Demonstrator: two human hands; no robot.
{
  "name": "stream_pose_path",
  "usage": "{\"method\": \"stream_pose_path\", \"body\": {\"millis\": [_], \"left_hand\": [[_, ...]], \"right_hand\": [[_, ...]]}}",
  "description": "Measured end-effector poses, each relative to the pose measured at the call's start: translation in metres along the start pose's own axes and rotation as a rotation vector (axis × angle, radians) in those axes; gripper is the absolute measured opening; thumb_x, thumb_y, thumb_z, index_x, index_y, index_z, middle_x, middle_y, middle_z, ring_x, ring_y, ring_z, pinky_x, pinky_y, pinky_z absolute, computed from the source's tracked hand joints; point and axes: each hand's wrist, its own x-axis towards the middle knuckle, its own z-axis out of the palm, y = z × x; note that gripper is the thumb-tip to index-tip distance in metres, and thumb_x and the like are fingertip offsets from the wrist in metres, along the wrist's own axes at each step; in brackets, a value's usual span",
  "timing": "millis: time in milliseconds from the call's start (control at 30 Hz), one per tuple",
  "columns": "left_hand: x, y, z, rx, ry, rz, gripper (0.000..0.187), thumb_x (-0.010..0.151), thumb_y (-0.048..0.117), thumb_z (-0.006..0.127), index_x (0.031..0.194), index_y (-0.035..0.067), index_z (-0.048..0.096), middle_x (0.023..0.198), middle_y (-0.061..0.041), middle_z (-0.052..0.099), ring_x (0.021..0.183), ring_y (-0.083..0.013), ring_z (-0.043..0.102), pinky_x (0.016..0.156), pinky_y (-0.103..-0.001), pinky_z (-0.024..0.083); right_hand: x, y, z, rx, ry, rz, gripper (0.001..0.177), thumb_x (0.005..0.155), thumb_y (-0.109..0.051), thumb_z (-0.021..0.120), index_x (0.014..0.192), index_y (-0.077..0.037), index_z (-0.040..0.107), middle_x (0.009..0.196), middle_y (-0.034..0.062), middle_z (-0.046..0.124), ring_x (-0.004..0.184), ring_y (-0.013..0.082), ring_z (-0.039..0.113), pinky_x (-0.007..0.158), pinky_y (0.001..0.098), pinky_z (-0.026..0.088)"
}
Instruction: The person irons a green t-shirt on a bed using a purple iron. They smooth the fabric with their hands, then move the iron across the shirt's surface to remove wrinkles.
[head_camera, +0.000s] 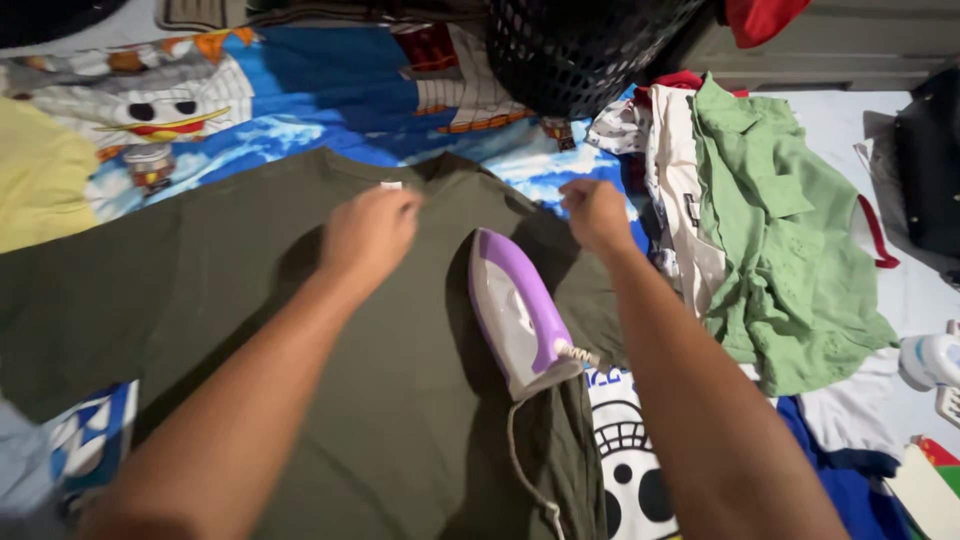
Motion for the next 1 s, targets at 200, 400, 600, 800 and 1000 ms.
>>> {"method": "stream_pose_path", "body": {"millis": [200,400,600,800,1000], "left_hand": [[0.079,0.007,0.085,0.128,-0.348,0.081,0.055,0.096,0.034,0.056,0.148,0.019,0.05,0.153,-0.003,0.048,0.141,-0.0305,0.041,0.116,-0.051,0.03],[0.071,-0.015,0.091,0.301,-0.456,0.18,0.076,0.098,0.055,0.047,0.162,0.025,0.018,0.17,-0.001,0.012,0.156,-0.0299,0.009,0.123,-0.054,0.004],[0.05,-0.012,0.067,0.196,-0.26,0.135,0.077,0.101,0.047,0.051,0.163,0.013,0.022,0.171,-0.012,0.018,0.156,-0.0354,0.013,0.125,-0.055,0.007],[-0.061,-0.002,0.031,0.153,-0.152,0.196,0.077,0.093,0.041,0.06,0.157,0.007,0.033,0.164,-0.019,0.03,0.153,-0.0378,0.023,0.123,-0.053,0.015],[-0.084,0.002,0.016,0.251,-0.192,0.144,0.075,0.092,0.049,0.054,0.155,0.011,0.037,0.16,-0.017,0.033,0.148,-0.0357,0.027,0.12,-0.053,0.017]], "right_hand": [[0.018,0.049,0.029,-0.081,-0.164,0.016,0.017,0.081,-0.021,0.08,0.091,-0.008,0.081,0.085,0.0133,0.078,0.079,0.0235,0.076,0.076,0.0361,0.059],[0.022,0.042,0.018,-0.164,0.01,-0.058,0.016,0.087,-0.021,0.08,0.096,-0.008,0.079,0.089,0.0167,0.077,0.082,0.0294,0.075,0.078,0.041,0.059],[-0.051,-0.085,-0.031,-0.22,-0.214,-0.126,0.062,0.112,-0.051,0.054,0.139,0.004,0.052,0.108,0.0357,0.066,0.098,0.0506,0.066,0.084,0.0541,0.051],[-0.134,-0.144,-0.044,-0.463,-0.468,0.014,0.08,0.095,-0.038,0.052,0.161,-0.003,0.022,0.097,0.0321,0.071,0.091,0.0507,0.07,0.089,0.056,0.053],[-0.083,-0.106,-0.04,-0.5,-0.286,0.017,0.069,0.095,-0.037,0.055,0.152,-0.004,0.035,0.096,0.0299,0.071,0.089,0.0482,0.069,0.081,0.0564,0.053]]}}
